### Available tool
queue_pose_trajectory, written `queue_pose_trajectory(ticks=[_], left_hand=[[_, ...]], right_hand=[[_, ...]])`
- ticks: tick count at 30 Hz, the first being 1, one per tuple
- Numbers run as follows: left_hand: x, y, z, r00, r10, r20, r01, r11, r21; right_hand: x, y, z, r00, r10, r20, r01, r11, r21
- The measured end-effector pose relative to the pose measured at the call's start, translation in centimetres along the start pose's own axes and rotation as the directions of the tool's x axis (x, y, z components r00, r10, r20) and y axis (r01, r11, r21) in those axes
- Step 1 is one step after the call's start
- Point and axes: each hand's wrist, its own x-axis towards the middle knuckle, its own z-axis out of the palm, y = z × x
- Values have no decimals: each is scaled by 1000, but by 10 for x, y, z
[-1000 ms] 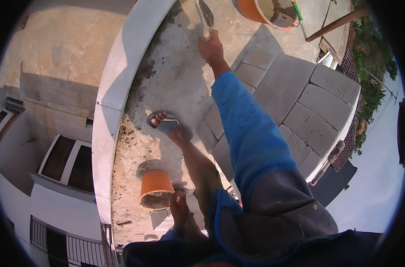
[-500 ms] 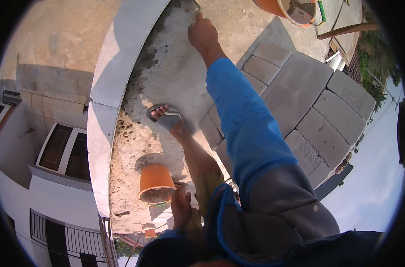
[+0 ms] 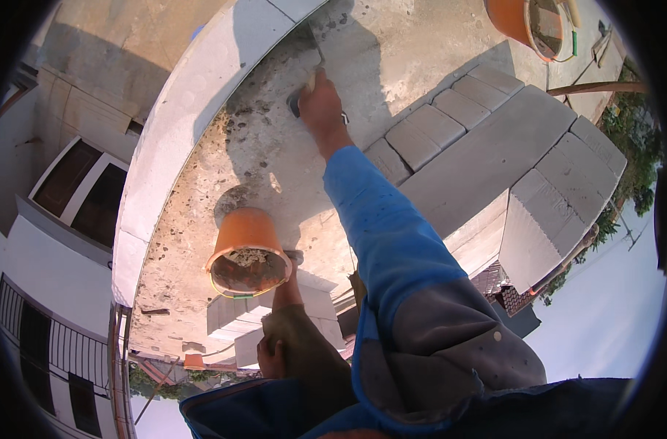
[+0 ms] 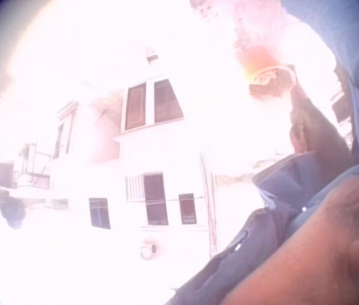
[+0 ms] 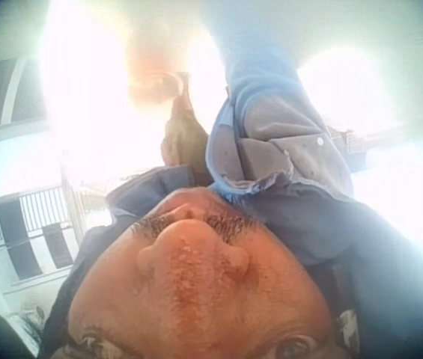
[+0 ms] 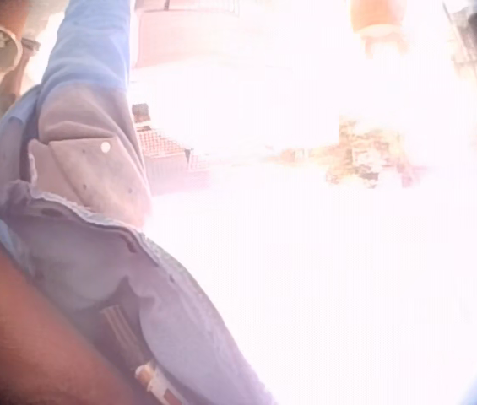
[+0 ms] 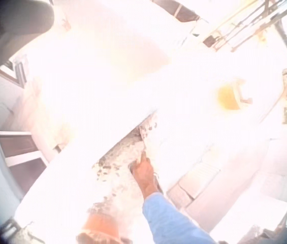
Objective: The person scoops mortar from a bucket and spreads it along a low wall on a rooftop. They then pick up a white block, place it on the mortar, and use a measuring tape to mark the block before setting it down.
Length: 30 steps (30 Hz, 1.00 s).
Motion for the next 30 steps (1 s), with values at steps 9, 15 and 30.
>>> queue_pose_trajectory(ticks=[9, 15, 30], left_hand=[[-3, -30, -3, 990, -108, -94, 73, 947, -313], [-2, -29, 2, 991, -76, -109, 37, 945, -324], [-38, -49, 54, 991, -28, -131, -31, 903, -427]], right_hand=[[-146, -57, 156, 989, 143, 25, -134, 831, 541], [-156, -64, 174, 826, 231, 514, -539, 61, 840], [-376, 12, -65, 571, -327, 753, 531, 847, -34]])
